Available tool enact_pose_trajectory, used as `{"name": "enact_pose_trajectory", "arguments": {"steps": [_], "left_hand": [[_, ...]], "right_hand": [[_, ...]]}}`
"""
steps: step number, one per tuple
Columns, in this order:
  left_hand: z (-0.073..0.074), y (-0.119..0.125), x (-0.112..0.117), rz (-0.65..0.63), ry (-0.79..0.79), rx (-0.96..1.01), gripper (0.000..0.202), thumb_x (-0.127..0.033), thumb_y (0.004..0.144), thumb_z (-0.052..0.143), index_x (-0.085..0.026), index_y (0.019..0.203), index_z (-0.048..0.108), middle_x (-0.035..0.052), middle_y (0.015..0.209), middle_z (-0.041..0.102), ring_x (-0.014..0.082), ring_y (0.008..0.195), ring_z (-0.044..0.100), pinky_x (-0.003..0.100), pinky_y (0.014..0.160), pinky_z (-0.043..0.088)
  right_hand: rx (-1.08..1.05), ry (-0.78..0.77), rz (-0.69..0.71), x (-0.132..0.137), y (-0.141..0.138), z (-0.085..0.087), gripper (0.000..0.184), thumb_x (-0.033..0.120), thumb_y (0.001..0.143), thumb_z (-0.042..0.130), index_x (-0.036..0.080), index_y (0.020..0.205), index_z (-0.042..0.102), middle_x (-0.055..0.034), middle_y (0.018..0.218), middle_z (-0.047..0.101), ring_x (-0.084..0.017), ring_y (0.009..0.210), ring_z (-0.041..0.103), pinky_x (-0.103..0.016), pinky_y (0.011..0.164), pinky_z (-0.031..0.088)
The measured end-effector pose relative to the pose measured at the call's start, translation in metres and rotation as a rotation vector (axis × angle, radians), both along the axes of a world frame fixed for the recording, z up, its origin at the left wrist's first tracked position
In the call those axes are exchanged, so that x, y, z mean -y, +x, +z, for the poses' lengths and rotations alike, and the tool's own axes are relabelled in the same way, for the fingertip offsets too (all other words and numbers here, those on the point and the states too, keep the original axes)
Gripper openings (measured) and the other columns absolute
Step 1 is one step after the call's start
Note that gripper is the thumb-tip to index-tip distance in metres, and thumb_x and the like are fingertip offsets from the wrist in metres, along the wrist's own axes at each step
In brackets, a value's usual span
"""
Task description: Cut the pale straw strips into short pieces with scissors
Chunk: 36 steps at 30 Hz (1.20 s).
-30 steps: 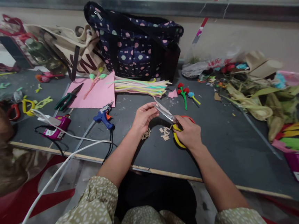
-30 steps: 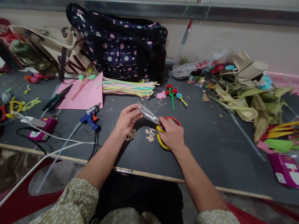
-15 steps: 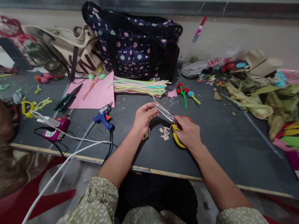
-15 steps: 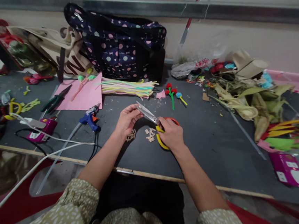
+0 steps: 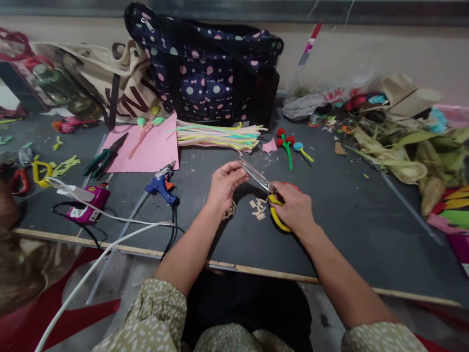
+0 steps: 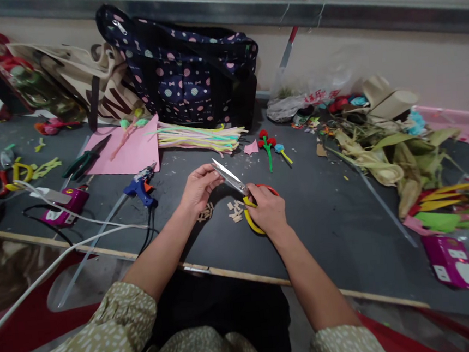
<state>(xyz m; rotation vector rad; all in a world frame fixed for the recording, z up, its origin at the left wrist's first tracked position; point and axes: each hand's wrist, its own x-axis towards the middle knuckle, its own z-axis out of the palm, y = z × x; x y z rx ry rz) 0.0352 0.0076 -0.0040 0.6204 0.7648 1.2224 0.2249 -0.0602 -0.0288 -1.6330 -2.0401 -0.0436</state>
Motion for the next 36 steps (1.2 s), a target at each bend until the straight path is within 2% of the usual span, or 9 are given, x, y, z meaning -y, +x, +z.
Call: {"name": "enact_pose_trajectory", "arguments": {"steps": [16,24,36], "left_hand": [[0.0,0.0,-0.001,-0.001,-0.007,-0.016,0.03,-0.022,0.056,0.084,-0.014,0.08,0.067,-0.0003,0.07,0.067,0.0101,0.064,0.065,0.025,0.071,0.053],[0.001,-0.002,-0.001,-0.029,-0.003,-0.031,0.031,-0.023,0.058,0.083,-0.016,0.085,0.068,-0.0004,0.073,0.067,0.0093,0.066,0.064,0.025,0.072,0.053],[0.001,-0.002,-0.002,-0.031,0.001,-0.017,0.028,-0.022,0.058,0.082,-0.016,0.081,0.067,-0.0014,0.073,0.066,0.0088,0.064,0.062,0.026,0.073,0.053]], "right_hand": [[-0.037,-0.037,0.016,0.001,-0.001,0.003,0.02,0.021,0.079,0.051,0.021,0.094,0.064,-0.0023,0.081,0.067,-0.014,0.073,0.06,-0.023,0.063,0.039],[-0.025,-0.081,-0.092,-0.003,0.011,0.005,0.036,0.026,0.078,0.055,0.022,0.113,0.057,-0.0065,0.1,0.066,-0.019,0.082,0.061,-0.029,0.069,0.044],[0.003,-0.054,0.008,-0.001,0.005,0.004,0.031,0.025,0.078,0.054,0.021,0.108,0.061,-0.0038,0.091,0.067,-0.017,0.082,0.061,-0.025,0.066,0.041]]}}
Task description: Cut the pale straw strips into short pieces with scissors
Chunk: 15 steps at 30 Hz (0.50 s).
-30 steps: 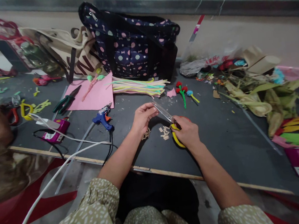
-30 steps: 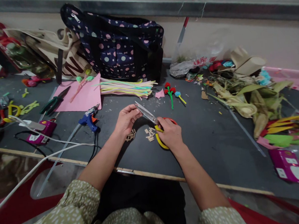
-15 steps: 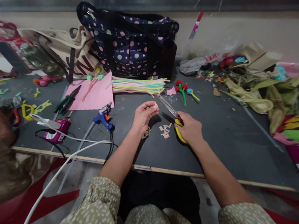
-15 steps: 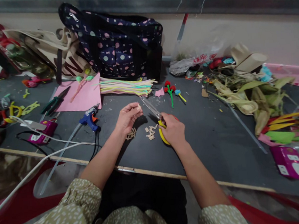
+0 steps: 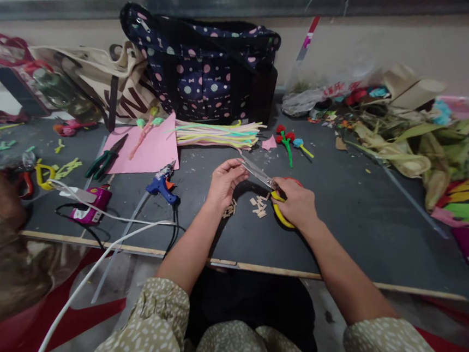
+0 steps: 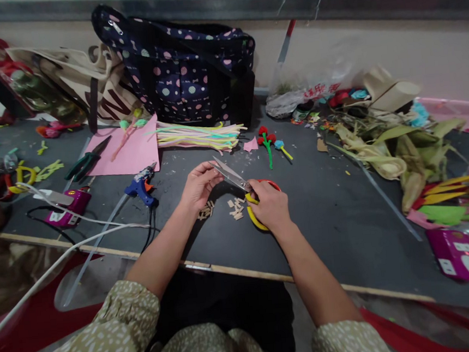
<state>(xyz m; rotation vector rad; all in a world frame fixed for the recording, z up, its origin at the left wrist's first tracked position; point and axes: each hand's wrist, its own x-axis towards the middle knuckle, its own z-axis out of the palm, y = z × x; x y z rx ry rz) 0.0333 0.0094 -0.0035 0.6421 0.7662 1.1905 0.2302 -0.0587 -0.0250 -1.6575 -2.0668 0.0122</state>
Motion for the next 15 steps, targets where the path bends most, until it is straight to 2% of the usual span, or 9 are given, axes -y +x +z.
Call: {"name": "enact_pose_trajectory", "arguments": {"steps": [15], "left_hand": [[0.0001,0.0001,0.001,-0.017,-0.003,0.004,0.028,-0.02,0.055,0.083,-0.015,0.077,0.065,-0.0011,0.067,0.067,0.0106,0.063,0.065,0.026,0.07,0.054]], "right_hand": [[0.009,0.037,-0.034,0.0006,-0.0014,-0.0029,0.029,0.026,0.08,0.051,0.022,0.105,0.066,-0.0028,0.086,0.068,-0.014,0.074,0.06,-0.023,0.061,0.038]]}}
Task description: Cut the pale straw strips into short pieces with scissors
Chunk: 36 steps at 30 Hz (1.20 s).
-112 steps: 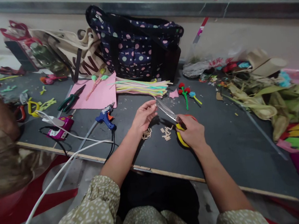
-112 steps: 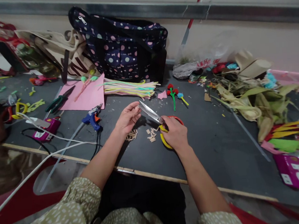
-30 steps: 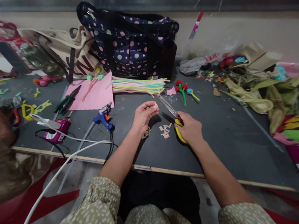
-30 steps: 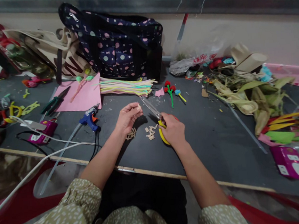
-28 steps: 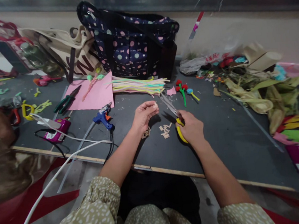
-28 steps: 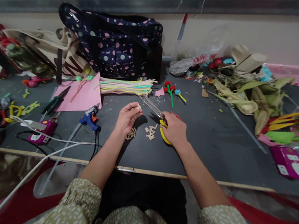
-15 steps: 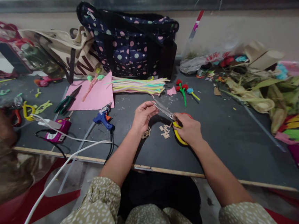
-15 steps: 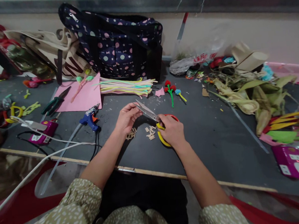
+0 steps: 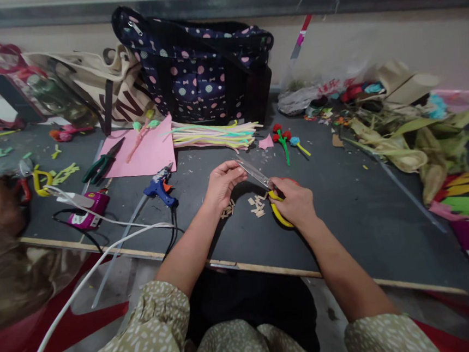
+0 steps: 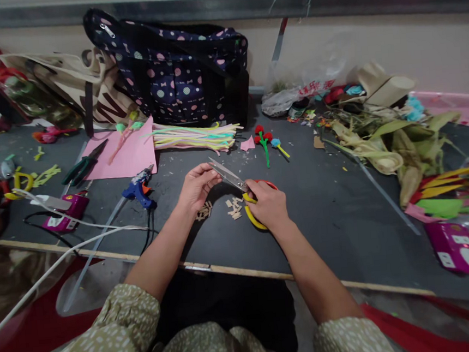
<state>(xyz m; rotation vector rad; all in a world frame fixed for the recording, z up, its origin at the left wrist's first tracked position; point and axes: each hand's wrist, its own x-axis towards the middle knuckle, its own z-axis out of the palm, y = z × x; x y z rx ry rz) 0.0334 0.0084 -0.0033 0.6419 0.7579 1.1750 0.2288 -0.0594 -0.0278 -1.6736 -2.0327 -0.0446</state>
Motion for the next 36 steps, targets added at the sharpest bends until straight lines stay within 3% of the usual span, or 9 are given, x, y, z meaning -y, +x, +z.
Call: {"name": "enact_pose_trajectory", "arguments": {"steps": [8,13,19,25,31,36], "left_hand": [[0.004,0.0,0.001,-0.002,-0.027,-0.018,0.03,-0.02,0.057,0.083,-0.014,0.081,0.067,-0.0006,0.071,0.067,0.0091,0.065,0.064,0.024,0.072,0.054],[0.001,-0.002,-0.001,-0.01,-0.025,0.019,0.032,-0.019,0.059,0.082,-0.015,0.086,0.066,-0.0012,0.074,0.067,0.0088,0.066,0.064,0.024,0.071,0.054],[0.001,-0.004,-0.002,-0.015,-0.03,0.025,0.029,-0.018,0.059,0.081,-0.015,0.082,0.064,-0.0023,0.069,0.065,0.0074,0.063,0.063,0.023,0.072,0.054],[0.001,-0.004,-0.002,-0.018,-0.041,0.012,0.026,-0.018,0.059,0.081,-0.016,0.08,0.065,-0.0011,0.075,0.067,0.0083,0.066,0.064,0.025,0.075,0.054],[0.001,-0.004,-0.002,-0.039,-0.03,0.016,0.026,-0.018,0.059,0.081,-0.015,0.079,0.065,-0.0019,0.069,0.065,0.0076,0.063,0.063,0.022,0.07,0.054],[0.003,-0.004,-0.001,-0.036,-0.041,0.001,0.026,-0.019,0.059,0.081,-0.015,0.079,0.065,-0.001,0.073,0.066,0.0082,0.065,0.063,0.024,0.072,0.055]], "right_hand": [[-0.044,-0.046,-0.031,0.0,0.002,0.0,0.03,0.025,0.079,0.051,0.022,0.107,0.063,-0.0027,0.086,0.068,-0.016,0.075,0.061,-0.024,0.063,0.041],[0.043,-0.059,-0.044,-0.002,0.006,0.006,0.04,0.022,0.077,0.054,0.021,0.117,0.057,-0.0058,0.097,0.067,-0.02,0.085,0.06,-0.028,0.068,0.042],[0.091,-0.032,0.0,-0.001,0.002,0.005,0.038,0.022,0.077,0.054,0.023,0.115,0.06,-0.0042,0.093,0.066,-0.018,0.088,0.059,-0.026,0.067,0.039],[0.02,-0.049,-0.164,-0.004,0.011,0.001,0.031,0.026,0.077,0.055,0.023,0.108,0.061,-0.0045,0.089,0.066,-0.019,0.077,0.059,-0.028,0.062,0.039],[0.027,-0.003,0.003,-0.003,0.01,0.005,0.038,0.02,0.079,0.052,0.023,0.116,0.059,-0.0037,0.097,0.067,-0.018,0.09,0.06,-0.027,0.072,0.042],[0.057,-0.047,-0.154,-0.003,0.012,0.006,0.035,0.023,0.076,0.056,0.023,0.11,0.063,-0.0039,0.091,0.067,-0.019,0.082,0.06,-0.027,0.064,0.04]]}}
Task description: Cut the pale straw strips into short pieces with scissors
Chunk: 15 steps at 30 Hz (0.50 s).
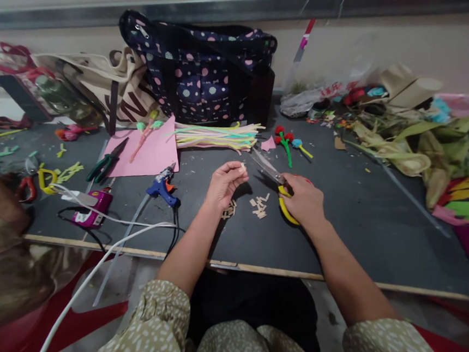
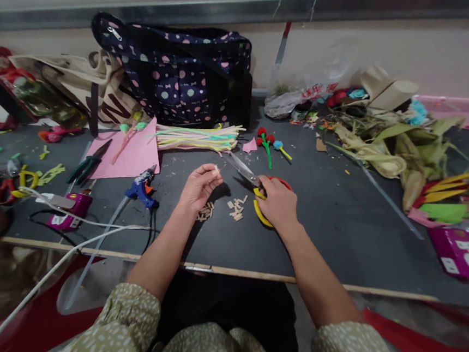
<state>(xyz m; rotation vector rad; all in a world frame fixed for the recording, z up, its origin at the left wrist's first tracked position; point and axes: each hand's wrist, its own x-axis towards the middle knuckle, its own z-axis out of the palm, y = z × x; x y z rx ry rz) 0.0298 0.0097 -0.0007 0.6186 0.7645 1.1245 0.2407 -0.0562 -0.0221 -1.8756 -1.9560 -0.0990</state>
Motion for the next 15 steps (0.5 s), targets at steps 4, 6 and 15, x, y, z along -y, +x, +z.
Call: {"name": "enact_pose_trajectory", "arguments": {"steps": [4,6,15], "left_hand": [[-0.0006,0.0001,-0.0001,-0.003,0.003,0.009,0.025,-0.018,0.059,0.081,-0.015,0.079,0.066,-0.0011,0.071,0.066,0.0083,0.064,0.063,0.024,0.072,0.054],[-0.001,-0.0001,-0.0003,-0.008,0.008,0.009,0.026,-0.017,0.059,0.081,-0.015,0.08,0.066,-0.0016,0.069,0.066,0.0083,0.062,0.063,0.023,0.071,0.054],[0.0016,-0.0004,0.0001,0.011,-0.012,0.014,0.027,-0.015,0.058,0.081,-0.013,0.08,0.065,-0.001,0.072,0.067,0.008,0.064,0.064,0.023,0.071,0.054]], "right_hand": [[-0.024,0.046,0.079,0.0007,0.0021,-0.0005,0.037,0.022,0.078,0.054,0.023,0.114,0.061,-0.0034,0.093,0.067,-0.018,0.085,0.06,-0.026,0.068,0.041],[-0.005,0.062,0.152,0.0013,-0.0003,0.0005,0.038,0.021,0.08,0.052,0.023,0.117,0.061,-0.0036,0.096,0.067,-0.017,0.088,0.06,-0.026,0.071,0.042],[-0.023,-0.033,-0.061,-0.0011,0.0041,0.0008,0.035,0.023,0.076,0.055,0.023,0.111,0.062,-0.0037,0.092,0.067,-0.018,0.082,0.059,-0.026,0.064,0.04]]}}
